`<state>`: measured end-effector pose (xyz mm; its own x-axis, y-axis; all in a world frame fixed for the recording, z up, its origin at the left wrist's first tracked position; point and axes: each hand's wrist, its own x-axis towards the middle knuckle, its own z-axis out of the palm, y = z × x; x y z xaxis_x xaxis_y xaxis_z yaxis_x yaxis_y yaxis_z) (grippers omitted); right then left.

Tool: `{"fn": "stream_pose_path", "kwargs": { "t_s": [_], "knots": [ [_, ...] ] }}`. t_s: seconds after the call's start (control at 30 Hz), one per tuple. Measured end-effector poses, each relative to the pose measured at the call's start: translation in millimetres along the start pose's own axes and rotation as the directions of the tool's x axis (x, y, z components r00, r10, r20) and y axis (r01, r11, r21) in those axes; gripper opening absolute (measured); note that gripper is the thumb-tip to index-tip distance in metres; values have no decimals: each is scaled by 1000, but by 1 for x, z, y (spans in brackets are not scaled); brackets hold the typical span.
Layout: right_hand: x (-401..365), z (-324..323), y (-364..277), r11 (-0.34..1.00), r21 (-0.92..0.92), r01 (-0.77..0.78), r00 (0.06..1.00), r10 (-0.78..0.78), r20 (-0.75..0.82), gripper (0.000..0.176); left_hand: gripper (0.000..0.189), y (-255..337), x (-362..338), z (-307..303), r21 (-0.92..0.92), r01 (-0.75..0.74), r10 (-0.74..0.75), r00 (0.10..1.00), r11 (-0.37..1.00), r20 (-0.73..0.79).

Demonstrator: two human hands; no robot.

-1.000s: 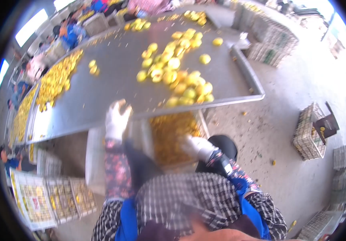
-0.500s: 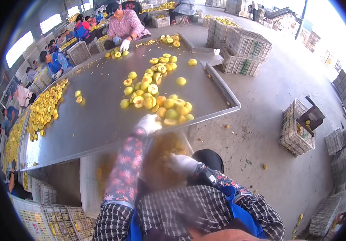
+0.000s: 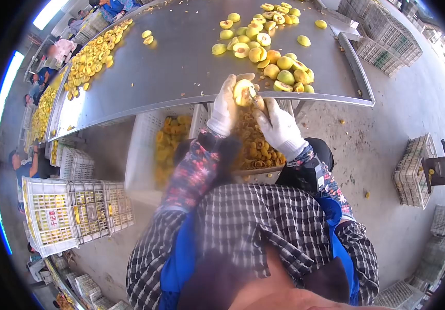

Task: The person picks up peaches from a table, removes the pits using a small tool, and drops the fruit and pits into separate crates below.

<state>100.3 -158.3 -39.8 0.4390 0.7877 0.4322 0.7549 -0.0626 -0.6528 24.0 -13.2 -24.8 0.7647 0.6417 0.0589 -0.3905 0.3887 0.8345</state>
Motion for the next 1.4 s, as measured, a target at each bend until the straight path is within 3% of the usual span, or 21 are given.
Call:
{"fn": "stream_pose_path", "kwargs": {
  "t_s": [0.07,0.1,0.2,0.3,0.4,0.5,0.6,0.63,0.73,0.77,0.9,0.97,1.03,1.13,1.23,1.33,1.37,1.4],
  "knots": [
    [1,4,-10,992,-87,93,991,-101,-86,37,47,-7,-2,-6,-11,-3,3,1000,1000,21],
    [1,5,-12,992,-96,84,994,-90,-63,35,48,-8,-3,-9,15,27,-28,999,1000,27],
    [-1,6,-15,997,-79,6,1000,-5,14,30,47,-10,-10,-1,134,-146,151,988,980,-29],
    [1,3,-13,983,-185,16,997,-1,83,27,46,-16,-11,-3,114,-160,167,985,980,-53],
    [-2,-3,-7,984,-111,137,985,-124,120,24,48,-6,-14,-7,295,-98,88,995,951,46],
    [-3,-3,7,997,46,-63,955,47,294,33,51,-8,-5,-22,201,102,-124,987,974,101],
    [0,-4,14,970,130,-204,942,158,298,36,54,-26,-11,-5,50,-164,167,984,985,-61],
    [0,-2,13,969,85,-231,939,199,279,36,51,-29,-16,1,-49,-197,190,975,979,-115],
    [-4,3,7,955,153,-255,932,201,301,35,48,-37,-19,0,20,-213,214,975,977,-66],
    [-5,-2,4,975,140,-174,945,125,302,34,47,-34,-18,-2,33,-147,150,980,989,-131],
    [-6,-14,10,990,113,-85,901,28,434,30,51,-12,-19,-2,132,166,-155,984,977,-85],
    [-12,-10,10,889,344,-304,877,119,466,28,51,-16,-16,-4,124,177,-170,983,976,-69],
    [-16,-3,7,461,598,-655,738,220,638,33,49,-15,-15,2,18,185,-182,977,982,-110],
    [-17,-10,4,-57,623,-780,619,78,782,33,46,-15,-19,20,-210,199,-243,948,957,-206],
    [-20,-8,1,-91,660,-746,655,80,752,34,46,-18,-14,19,-251,248,-303,929,936,-211],
    [-29,5,-3,22,790,-612,787,112,607,32,47,-21,-14,17,-235,283,-334,917,930,-219],
    [-33,9,-1,108,786,-609,789,180,587,30,45,-23,-14,17,-231,288,-340,911,930,-234],
    [-38,22,8,344,811,-474,881,197,431,30,44,-24,-14,17,-226,293,-345,905,929,-249]
  ]
}}
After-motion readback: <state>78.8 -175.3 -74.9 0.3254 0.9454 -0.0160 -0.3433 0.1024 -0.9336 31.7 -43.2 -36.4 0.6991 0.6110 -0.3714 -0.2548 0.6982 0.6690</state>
